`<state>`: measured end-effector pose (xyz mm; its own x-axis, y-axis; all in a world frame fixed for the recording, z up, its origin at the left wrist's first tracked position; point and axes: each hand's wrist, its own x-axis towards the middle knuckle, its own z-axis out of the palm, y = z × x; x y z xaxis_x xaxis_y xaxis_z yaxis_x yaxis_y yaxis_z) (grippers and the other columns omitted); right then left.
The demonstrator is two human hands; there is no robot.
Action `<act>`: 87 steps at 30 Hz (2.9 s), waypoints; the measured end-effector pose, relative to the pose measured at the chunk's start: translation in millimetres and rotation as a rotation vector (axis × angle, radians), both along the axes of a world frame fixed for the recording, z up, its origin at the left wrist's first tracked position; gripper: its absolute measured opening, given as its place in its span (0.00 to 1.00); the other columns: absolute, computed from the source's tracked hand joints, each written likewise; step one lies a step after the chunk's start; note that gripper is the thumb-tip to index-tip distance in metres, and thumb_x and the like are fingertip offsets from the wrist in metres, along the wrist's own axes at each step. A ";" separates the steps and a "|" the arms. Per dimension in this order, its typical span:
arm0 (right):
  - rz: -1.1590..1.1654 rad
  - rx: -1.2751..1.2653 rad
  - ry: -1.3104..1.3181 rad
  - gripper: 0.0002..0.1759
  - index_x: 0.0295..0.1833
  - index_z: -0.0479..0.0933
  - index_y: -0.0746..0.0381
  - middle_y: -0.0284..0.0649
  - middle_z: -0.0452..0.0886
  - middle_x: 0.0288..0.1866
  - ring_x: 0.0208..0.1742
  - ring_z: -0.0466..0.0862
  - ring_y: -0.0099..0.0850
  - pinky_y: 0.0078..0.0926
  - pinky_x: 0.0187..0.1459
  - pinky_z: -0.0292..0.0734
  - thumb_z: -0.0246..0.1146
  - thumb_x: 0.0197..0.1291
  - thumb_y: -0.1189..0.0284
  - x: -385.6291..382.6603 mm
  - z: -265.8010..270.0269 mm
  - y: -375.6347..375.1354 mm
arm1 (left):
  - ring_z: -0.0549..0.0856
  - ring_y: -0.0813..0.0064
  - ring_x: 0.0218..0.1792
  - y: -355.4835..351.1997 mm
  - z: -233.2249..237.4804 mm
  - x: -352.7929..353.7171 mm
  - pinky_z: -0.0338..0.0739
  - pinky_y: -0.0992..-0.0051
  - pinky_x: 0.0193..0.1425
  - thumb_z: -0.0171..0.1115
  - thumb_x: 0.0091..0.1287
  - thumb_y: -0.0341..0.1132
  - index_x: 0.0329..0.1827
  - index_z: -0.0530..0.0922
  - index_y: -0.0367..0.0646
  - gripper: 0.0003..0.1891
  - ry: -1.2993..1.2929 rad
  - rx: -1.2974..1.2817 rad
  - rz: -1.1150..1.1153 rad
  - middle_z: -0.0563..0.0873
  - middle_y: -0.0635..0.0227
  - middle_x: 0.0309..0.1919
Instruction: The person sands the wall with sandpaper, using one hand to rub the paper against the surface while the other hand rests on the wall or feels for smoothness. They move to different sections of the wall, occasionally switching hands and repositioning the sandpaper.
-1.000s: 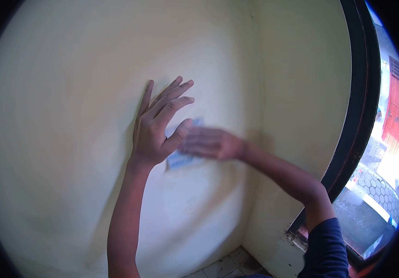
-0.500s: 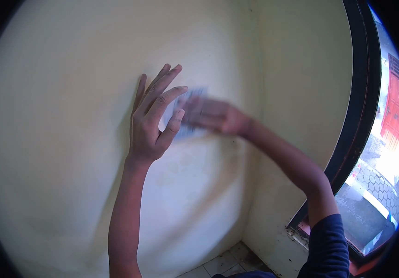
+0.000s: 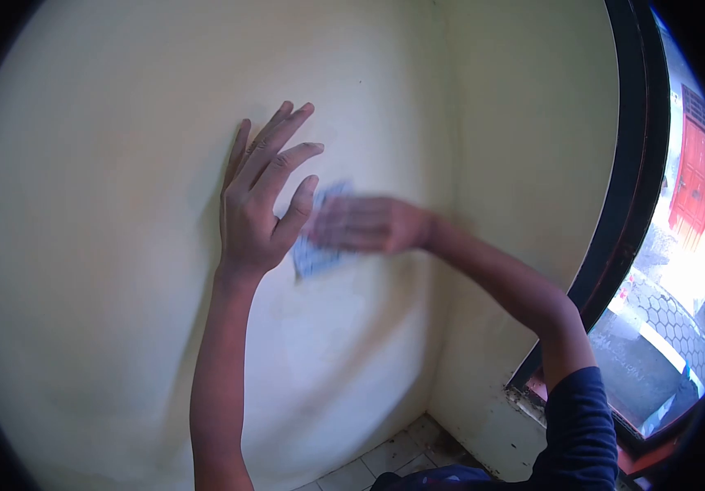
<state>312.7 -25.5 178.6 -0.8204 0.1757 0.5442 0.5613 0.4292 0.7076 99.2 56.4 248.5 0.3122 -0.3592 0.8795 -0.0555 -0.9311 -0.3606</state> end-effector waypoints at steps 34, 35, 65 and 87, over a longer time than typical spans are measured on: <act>0.040 0.072 0.242 0.22 0.63 0.81 0.63 0.41 0.84 0.64 0.66 0.83 0.42 0.44 0.71 0.76 0.66 0.62 0.76 5.9 8.2 5.0 | 0.75 0.55 0.74 7.9 -5.7 -14.0 0.49 0.44 0.83 0.57 0.71 0.35 0.54 0.85 0.47 0.13 -0.028 -0.068 -0.126 0.83 0.60 0.66; -0.005 0.122 0.292 0.23 0.64 0.81 0.63 0.43 0.83 0.66 0.68 0.81 0.43 0.45 0.74 0.72 0.66 0.61 0.76 21.3 31.6 3.3 | 0.75 0.56 0.74 8.8 -3.2 -18.4 0.49 0.44 0.83 0.57 0.71 0.35 0.54 0.85 0.47 0.13 -0.016 -0.048 -0.041 0.83 0.60 0.66; -0.306 0.299 1.185 0.44 0.73 0.71 0.62 0.54 0.69 0.76 0.79 0.65 0.50 0.43 0.77 0.65 0.53 0.44 0.95 64.3 -101.4 -27.7 | 0.56 0.71 0.83 -26.4 -15.1 15.9 0.44 0.42 0.84 0.63 0.69 0.49 0.75 0.72 0.70 0.29 0.129 0.237 0.851 0.60 0.79 0.83; -0.101 0.203 0.660 0.31 0.70 0.75 0.59 0.44 0.77 0.72 0.77 0.72 0.44 0.46 0.79 0.63 0.49 0.63 0.87 -21.3 -3.5 13.8 | 0.56 0.55 0.83 -8.4 -146.8 -138.2 0.35 0.37 0.82 0.59 0.72 0.41 0.79 0.68 0.51 0.31 0.049 -0.223 0.999 0.61 0.58 0.82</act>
